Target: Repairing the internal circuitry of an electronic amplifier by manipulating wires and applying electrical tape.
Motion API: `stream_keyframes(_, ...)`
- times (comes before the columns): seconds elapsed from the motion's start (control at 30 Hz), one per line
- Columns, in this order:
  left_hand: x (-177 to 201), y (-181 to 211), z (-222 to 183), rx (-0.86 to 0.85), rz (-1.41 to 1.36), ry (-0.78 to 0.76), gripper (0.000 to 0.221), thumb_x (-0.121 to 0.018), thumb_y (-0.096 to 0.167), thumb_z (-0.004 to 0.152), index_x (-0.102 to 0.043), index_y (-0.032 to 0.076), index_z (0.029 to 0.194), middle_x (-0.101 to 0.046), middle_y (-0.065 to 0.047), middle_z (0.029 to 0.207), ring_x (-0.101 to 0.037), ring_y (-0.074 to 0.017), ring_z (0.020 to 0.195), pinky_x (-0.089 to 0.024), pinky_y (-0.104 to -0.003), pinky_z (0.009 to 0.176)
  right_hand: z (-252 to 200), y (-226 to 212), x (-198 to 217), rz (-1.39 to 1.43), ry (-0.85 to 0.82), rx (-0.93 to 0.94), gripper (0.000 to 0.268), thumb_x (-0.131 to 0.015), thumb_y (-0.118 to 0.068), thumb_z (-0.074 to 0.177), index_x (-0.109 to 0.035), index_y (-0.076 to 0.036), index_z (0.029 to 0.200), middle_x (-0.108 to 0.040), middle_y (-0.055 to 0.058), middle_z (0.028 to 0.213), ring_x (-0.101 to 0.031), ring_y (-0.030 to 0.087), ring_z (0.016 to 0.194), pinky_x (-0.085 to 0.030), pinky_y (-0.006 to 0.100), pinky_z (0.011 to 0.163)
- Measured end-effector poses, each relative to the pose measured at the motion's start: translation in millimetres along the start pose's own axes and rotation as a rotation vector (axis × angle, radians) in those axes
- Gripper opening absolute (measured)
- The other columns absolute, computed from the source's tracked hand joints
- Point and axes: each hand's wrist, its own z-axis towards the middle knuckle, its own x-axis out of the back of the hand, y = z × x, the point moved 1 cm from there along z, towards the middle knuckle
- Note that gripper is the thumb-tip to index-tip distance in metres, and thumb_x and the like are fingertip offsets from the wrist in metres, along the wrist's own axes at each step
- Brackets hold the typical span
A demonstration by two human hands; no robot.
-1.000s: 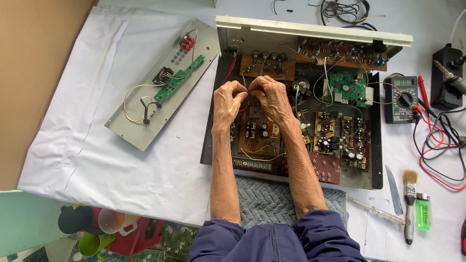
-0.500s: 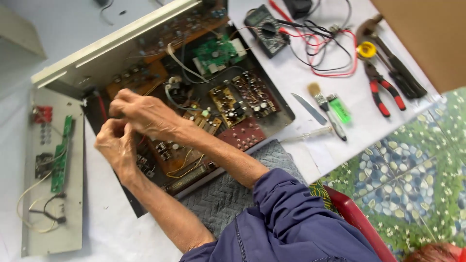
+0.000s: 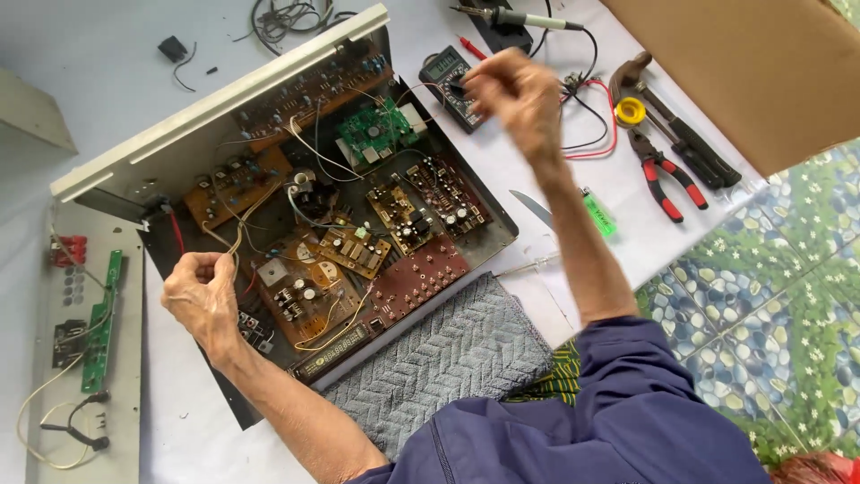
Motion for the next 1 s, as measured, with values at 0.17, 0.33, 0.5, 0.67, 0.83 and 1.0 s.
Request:
stream_keyframes(0.17, -8, -5, 4, 0.058, 0.053, -0.005, 0.011, -0.07, 0.015, 0.088, -0.075, 0.006, 0.087, -0.072, -0.008, 0.079, -0.066, -0.0216, 0.07, -0.052, -0.037, 0.065, 21, 146, 25, -0.445, -0.019, 0.094, 0.013, -0.072, -0.007, 0.094, -0.069, -0.004, 0.106, -0.071, 0.011, 0.098, -0.072, 0.02, 0.079, -0.059, 0.029, 0.073)
stream_keyframes(0.33, -15, -29, 9, 0.049, 0.109, 0.031, 0.007, -0.074, 0.019, 0.083, -0.074, 0.012, 0.082, -0.071, -0.014, 0.075, -0.071, -0.0369, 0.079, -0.054, -0.045, 0.074, 29, 188, -10, -0.798, -0.071, 0.146, 0.059, -0.088, -0.035, 0.084, -0.061, -0.014, 0.131, -0.057, 0.01, 0.124, -0.055, 0.035, 0.12, -0.046, 0.05, 0.1)
stream_keyframes(0.5, -13, -17, 4, 0.171, 0.036, -0.02, 0.008, -0.074, 0.021, 0.083, -0.074, 0.013, 0.082, -0.072, -0.008, 0.075, -0.072, -0.0309, 0.078, -0.055, -0.044, 0.077, 28, 157, -28, -0.864, -0.176, -0.07, 0.087, -0.085, -0.042, 0.08, -0.044, -0.011, 0.15, -0.053, 0.025, 0.135, -0.052, 0.049, 0.121, -0.038, 0.059, 0.103)
stream_keyframes(0.67, -11, -17, 4, 0.197, 0.043, -0.026, 0.008, -0.075, 0.023, 0.083, -0.074, 0.015, 0.082, -0.072, -0.007, 0.075, -0.072, -0.0302, 0.079, -0.056, -0.043, 0.077, 36, 205, -36, -0.846, -0.138, -0.074, 0.082, -0.083, -0.043, 0.076, -0.045, -0.018, 0.145, -0.054, 0.019, 0.126, -0.052, 0.044, 0.118, -0.041, 0.056, 0.101)
stream_keyframes(0.83, -17, -26, 4, 0.16, 0.076, -0.06, 0.009, -0.077, 0.026, 0.083, -0.074, 0.017, 0.083, -0.072, -0.007, 0.076, -0.072, -0.0307, 0.082, -0.056, -0.042, 0.077, 25, 211, -4, -0.857, -0.045, -0.097, 0.073, -0.081, -0.043, 0.074, -0.05, -0.018, 0.135, -0.053, 0.015, 0.117, -0.051, 0.041, 0.114, -0.043, 0.054, 0.097)
stream_keyframes(1.0, -23, -39, 6, 0.175, 0.12, -0.038, 0.008, -0.078, 0.029, 0.083, -0.074, 0.022, 0.083, -0.071, 0.001, 0.075, -0.07, -0.0223, 0.078, -0.055, -0.036, 0.077, 16, 212, 27, -0.931, 0.021, -0.169, 0.073, -0.084, -0.039, 0.071, -0.051, -0.016, 0.132, -0.049, 0.015, 0.113, -0.05, 0.039, 0.111, -0.043, 0.052, 0.096)
